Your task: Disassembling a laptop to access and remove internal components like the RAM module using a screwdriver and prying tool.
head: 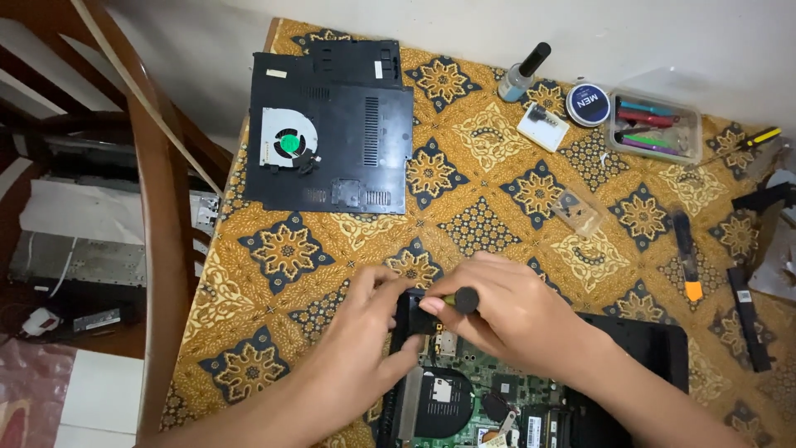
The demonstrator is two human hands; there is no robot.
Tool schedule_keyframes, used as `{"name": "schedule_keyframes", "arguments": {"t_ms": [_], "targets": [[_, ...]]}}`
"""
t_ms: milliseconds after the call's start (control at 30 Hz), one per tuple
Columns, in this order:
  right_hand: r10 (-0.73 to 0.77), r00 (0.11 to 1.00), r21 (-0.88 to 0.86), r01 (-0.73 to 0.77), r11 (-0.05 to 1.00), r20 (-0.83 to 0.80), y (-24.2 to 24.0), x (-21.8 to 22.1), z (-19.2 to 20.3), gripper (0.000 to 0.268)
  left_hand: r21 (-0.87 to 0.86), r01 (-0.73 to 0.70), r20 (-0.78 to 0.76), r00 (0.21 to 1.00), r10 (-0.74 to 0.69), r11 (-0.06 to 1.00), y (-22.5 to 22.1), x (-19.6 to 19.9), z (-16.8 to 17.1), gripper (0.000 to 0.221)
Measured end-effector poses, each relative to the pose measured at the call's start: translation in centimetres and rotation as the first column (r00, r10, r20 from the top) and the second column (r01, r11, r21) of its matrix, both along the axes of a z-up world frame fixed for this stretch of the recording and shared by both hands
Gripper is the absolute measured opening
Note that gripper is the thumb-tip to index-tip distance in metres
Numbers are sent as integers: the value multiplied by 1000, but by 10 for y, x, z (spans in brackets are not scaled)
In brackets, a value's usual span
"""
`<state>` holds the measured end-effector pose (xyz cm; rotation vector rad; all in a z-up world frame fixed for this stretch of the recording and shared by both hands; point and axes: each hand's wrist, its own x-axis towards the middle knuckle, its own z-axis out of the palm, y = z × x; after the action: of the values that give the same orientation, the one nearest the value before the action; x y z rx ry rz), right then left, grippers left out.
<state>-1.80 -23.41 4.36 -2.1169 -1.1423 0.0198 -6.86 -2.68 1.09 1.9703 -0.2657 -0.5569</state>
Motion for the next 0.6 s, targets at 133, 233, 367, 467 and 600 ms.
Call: {"name": "schedule_keyframes", "arguments": {"t_ms": [133,233,367,467,600], "targets": [[-73,994,-34,71,997,-85,-6,2,-3,15,37,14,-4,1000,-14,999,-1,2,2,54],[-91,994,-23,90,996,-67,-7,4,-4,15,96,30,40,999,-34,995,0,4,3,54],[-101,988,-11,100,995,-115,-6,7,-4,18,115,53,-37,998,-49,992,1,8,8,55],[-123,985,-5,123,992,-117,-8,6,-2,19,166,67,-107,993,-50,984,0,7,14,63],[-196,973,-12,196,981,-126,-31,5,-11,17,217,65,-153,988,-32,974,-2,7,19,70]]}}
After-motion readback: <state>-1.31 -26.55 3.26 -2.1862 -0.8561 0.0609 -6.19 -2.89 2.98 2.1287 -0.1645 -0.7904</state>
